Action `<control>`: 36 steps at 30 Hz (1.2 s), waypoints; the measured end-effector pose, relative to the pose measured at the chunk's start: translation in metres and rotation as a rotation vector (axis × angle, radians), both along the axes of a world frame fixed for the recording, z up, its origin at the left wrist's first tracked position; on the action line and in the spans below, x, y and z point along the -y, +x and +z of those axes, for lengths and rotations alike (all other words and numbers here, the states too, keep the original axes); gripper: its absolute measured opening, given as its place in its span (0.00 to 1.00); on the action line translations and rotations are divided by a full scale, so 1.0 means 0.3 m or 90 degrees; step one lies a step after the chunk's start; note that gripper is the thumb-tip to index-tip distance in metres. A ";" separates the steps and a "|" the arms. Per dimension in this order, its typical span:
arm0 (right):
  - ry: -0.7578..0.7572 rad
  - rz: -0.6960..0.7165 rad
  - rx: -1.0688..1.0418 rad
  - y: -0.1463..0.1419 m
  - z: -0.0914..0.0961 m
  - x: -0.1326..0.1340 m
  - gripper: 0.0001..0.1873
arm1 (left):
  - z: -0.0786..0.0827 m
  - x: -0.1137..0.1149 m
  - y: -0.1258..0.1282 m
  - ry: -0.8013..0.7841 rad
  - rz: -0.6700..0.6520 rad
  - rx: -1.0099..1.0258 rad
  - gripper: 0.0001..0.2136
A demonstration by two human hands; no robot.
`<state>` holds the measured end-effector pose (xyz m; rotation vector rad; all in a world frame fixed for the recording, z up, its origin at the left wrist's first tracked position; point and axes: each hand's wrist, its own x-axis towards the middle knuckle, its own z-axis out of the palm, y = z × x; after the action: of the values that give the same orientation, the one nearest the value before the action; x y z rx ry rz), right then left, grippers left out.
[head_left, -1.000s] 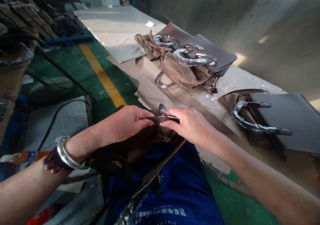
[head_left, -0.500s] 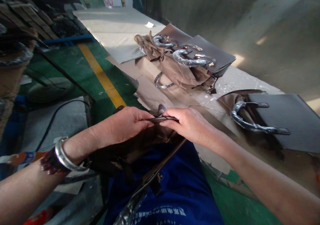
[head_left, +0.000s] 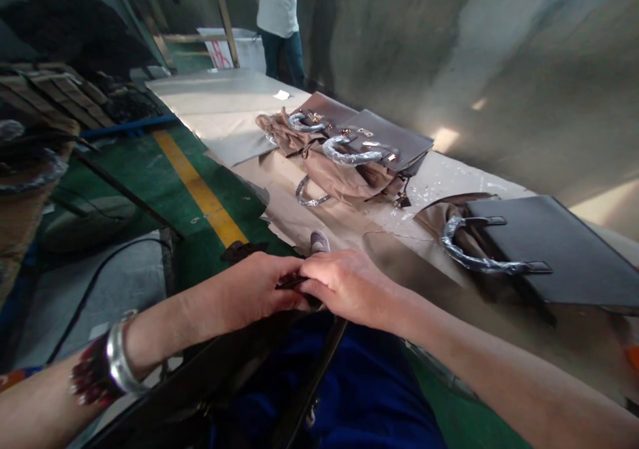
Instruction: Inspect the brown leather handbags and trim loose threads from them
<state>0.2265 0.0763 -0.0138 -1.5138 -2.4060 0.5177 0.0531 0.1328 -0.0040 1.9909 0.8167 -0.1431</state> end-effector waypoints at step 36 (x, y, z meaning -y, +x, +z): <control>0.197 -0.031 0.063 0.052 -0.041 0.066 0.03 | -0.060 -0.009 0.029 -0.048 0.072 0.072 0.12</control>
<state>0.2422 0.0565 -0.0261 -1.4861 -2.3774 0.0547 0.0619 0.1356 -0.0221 1.8595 0.8373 0.0041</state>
